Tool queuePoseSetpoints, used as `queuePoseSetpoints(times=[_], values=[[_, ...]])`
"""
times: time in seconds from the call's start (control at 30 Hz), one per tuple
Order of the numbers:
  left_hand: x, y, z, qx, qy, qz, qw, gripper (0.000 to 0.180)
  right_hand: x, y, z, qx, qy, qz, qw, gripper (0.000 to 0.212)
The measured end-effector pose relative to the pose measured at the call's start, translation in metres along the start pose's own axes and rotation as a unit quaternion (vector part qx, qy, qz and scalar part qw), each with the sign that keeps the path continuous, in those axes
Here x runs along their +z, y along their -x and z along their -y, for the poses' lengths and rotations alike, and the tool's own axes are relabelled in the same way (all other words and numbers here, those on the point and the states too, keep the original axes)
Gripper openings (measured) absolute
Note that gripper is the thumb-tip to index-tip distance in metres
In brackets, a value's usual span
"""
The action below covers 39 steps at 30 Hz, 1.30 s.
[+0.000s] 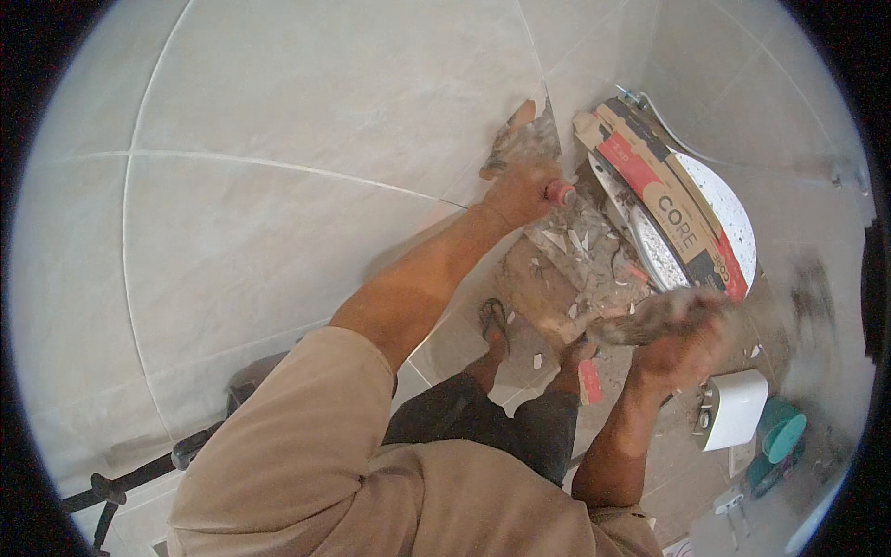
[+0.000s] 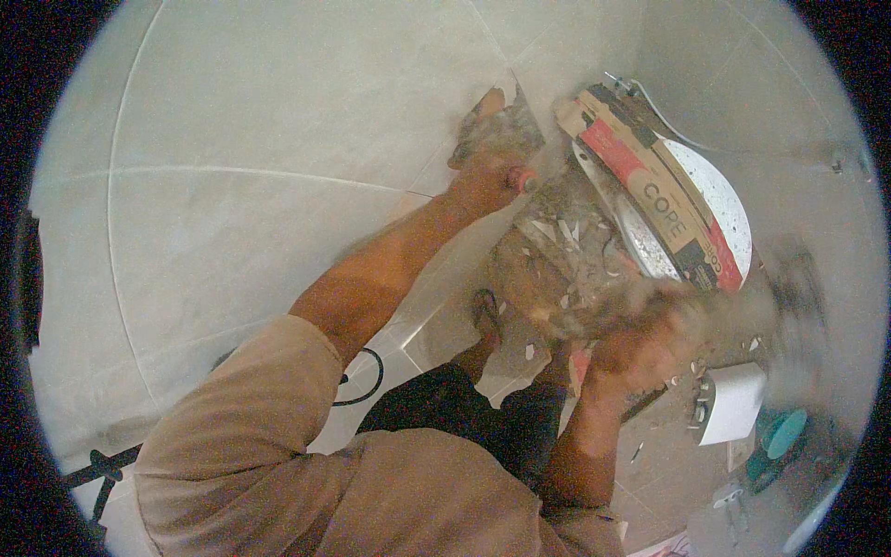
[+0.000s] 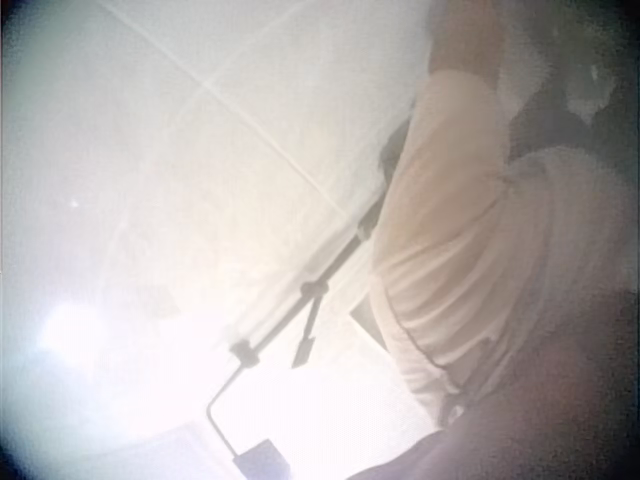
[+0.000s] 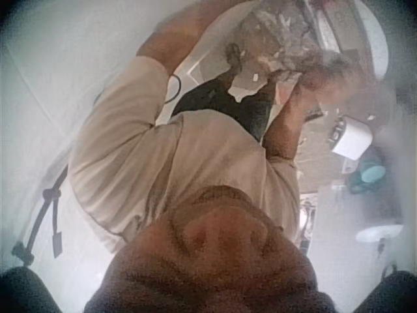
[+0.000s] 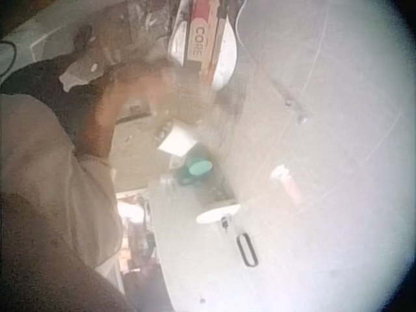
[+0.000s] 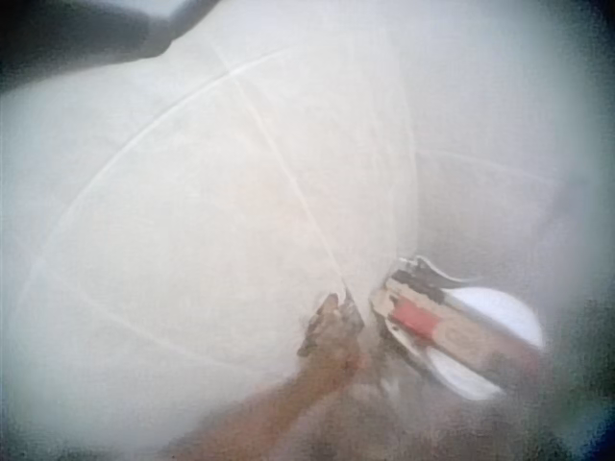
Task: The person uses a hammer and a chisel to remove tiles from a tiled wall in a bathroom. They repeatedly strike the chisel to break the tiles and pry them off the wall, creating a pile of debris on the floor.
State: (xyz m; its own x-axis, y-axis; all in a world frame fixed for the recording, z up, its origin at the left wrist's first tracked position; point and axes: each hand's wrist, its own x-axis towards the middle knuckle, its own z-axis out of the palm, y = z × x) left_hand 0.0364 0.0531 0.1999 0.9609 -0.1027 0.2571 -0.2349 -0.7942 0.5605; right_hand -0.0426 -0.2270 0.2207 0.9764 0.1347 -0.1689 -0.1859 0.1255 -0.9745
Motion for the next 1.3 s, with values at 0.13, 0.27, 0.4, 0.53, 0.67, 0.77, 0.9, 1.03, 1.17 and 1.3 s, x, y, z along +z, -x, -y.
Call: queuePoseSetpoints(times=[0.13, 0.27, 0.4, 0.53, 0.67, 0.77, 0.9, 1.03, 1.17, 1.3], values=[[0.006, -0.005, 0.003, -0.018, 0.029, 0.033, 0.999, 0.023, 0.048, 0.010, -0.057, -0.076, 0.403, -0.016, 0.912, 0.031], [0.002, -0.002, 0.003, 0.067, -0.105, -0.015, 0.992, 0.022, 0.014, 0.000, -0.039, -0.119, 0.453, -0.036, 0.883, 0.033], [-0.003, 0.001, -0.001, 0.001, -0.039, -0.022, 0.999, 0.021, 0.001, -0.003, 0.114, -0.105, -0.105, -0.027, 0.989, 0.025], [-0.003, -0.012, -0.002, -0.037, 0.003, 0.031, 0.999, 0.020, 0.025, 0.000, -0.035, -0.233, 0.254, -0.100, 0.933, 0.026], [0.006, 0.009, -0.003, 0.014, -0.019, 0.044, 0.999, 0.022, 0.011, 0.010, -0.051, -0.188, 0.473, -0.015, 0.861, 0.033], [0.007, 0.010, -0.001, 0.016, -0.063, 0.066, 0.996, 0.022, 0.001, 0.002, 0.030, -0.078, 0.325, -0.061, 0.941, 0.034], [0.009, 0.012, -0.027, 0.087, -0.002, 0.060, 0.994, 0.023, -0.010, 0.007, 0.060, 0.000, 0.158, -0.101, 0.982, 0.034], [0.009, 0.008, -0.022, 0.004, 0.028, 0.056, 0.998, 0.023, -0.012, 0.019, 0.057, 0.018, 0.268, -0.052, 0.962, 0.036], [0.006, 0.006, -0.011, -0.089, -0.017, 0.041, 0.995, 0.021, -0.003, 0.028, 0.050, 0.019, 0.241, -0.001, 0.970, 0.036], [-0.004, -0.002, -0.006, -0.029, -0.005, 0.036, 0.999, 0.022, -0.007, 0.019, 0.057, -0.084, 0.340, -0.054, 0.935, 0.043]])
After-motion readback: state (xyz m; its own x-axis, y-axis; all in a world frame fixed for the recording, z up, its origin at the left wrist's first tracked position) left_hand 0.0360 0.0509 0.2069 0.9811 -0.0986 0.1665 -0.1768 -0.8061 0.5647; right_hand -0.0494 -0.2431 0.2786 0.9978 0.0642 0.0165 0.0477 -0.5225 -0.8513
